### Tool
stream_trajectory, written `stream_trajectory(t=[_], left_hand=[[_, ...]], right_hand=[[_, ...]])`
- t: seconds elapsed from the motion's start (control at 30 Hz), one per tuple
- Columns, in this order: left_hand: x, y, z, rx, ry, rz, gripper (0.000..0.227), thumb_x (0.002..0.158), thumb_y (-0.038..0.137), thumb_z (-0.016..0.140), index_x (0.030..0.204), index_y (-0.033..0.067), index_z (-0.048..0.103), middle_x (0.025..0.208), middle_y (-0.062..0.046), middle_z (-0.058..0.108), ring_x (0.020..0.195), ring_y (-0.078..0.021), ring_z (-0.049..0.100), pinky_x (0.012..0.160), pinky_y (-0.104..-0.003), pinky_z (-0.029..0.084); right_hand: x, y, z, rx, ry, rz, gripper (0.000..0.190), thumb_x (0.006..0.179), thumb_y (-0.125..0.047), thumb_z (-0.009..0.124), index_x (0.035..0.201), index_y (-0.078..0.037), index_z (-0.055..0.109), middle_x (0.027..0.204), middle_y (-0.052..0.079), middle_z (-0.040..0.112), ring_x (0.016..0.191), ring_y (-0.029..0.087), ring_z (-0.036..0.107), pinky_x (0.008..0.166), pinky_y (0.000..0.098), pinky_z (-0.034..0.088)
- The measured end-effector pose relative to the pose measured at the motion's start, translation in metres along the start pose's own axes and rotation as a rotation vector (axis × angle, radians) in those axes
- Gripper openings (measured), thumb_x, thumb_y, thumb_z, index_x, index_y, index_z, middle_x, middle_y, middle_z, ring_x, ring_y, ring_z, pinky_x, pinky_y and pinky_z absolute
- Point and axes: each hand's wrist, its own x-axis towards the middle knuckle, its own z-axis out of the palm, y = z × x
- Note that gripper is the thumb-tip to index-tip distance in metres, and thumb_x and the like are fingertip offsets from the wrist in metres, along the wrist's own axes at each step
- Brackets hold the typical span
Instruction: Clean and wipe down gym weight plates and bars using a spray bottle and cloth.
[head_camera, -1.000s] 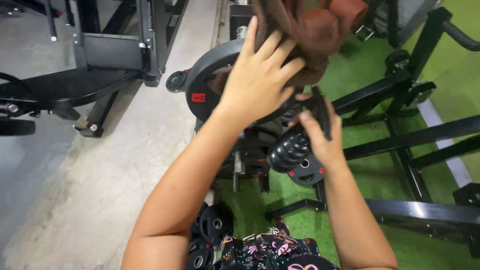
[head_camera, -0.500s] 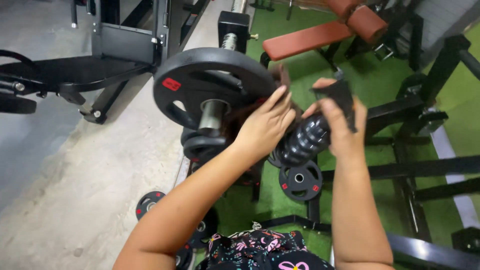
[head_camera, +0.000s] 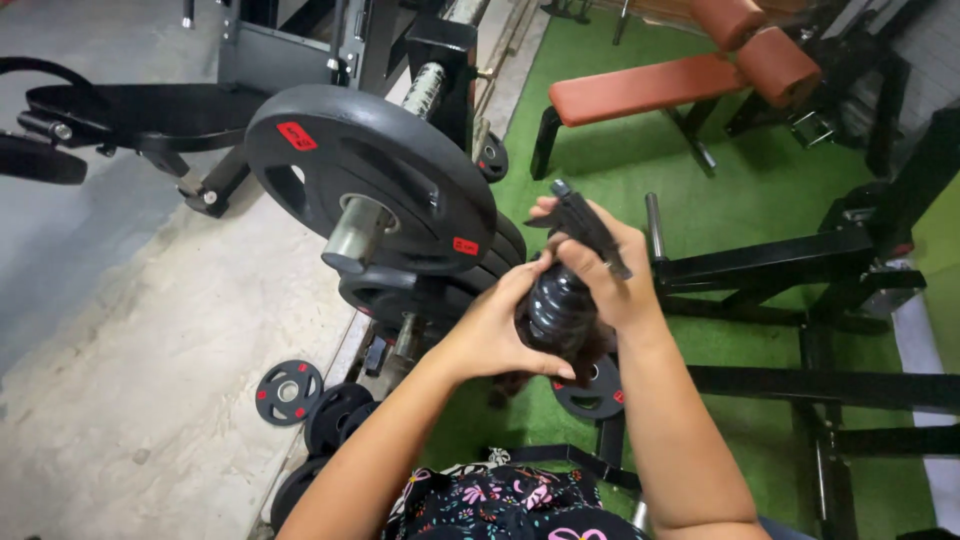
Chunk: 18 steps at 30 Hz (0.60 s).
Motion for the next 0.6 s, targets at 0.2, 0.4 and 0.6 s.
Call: stream_trajectory(t=[0.2,0.4,0.6], left_hand=[[0.007,0.018,0.001,0.210,0.186,-0.121,0.083,0.062,0.038,0.096,0.129,0.0027,0.062,0.121,-0.014,0.071,0.111,-0.0247,0.074,0.099,-0.035,0.058],[0.039,0.070,-0.017,0.222,0.346,-0.068,0.087,0.066,0.039,0.096,0.135,-0.0007,0.061,0.120,-0.015,0.072,0.110,-0.0257,0.074,0.099,-0.036,0.057],[0.067,0.089,-0.037,0.190,0.178,-0.064,0.084,0.070,0.042,0.094,0.136,0.0021,0.062,0.123,-0.018,0.072,0.114,-0.0321,0.072,0.100,-0.038,0.057]], right_hand=[[-0.002,-0.004,-0.001,-0.063,-0.033,0.012,0.082,0.091,-0.045,0.082,0.147,0.007,0.054,0.136,0.015,0.067,0.111,0.016,0.065,0.100,0.0309,0.053],[-0.032,0.018,-0.032,-0.117,-0.232,0.013,0.129,0.066,-0.041,0.095,0.165,-0.003,0.023,0.154,0.010,0.049,0.141,0.017,0.049,0.122,0.0350,0.038],[-0.032,0.006,-0.034,-0.122,-0.037,0.284,0.135,0.054,-0.012,0.103,0.161,-0.008,0.021,0.140,0.013,0.057,0.112,0.028,0.067,0.083,0.0523,0.059]])
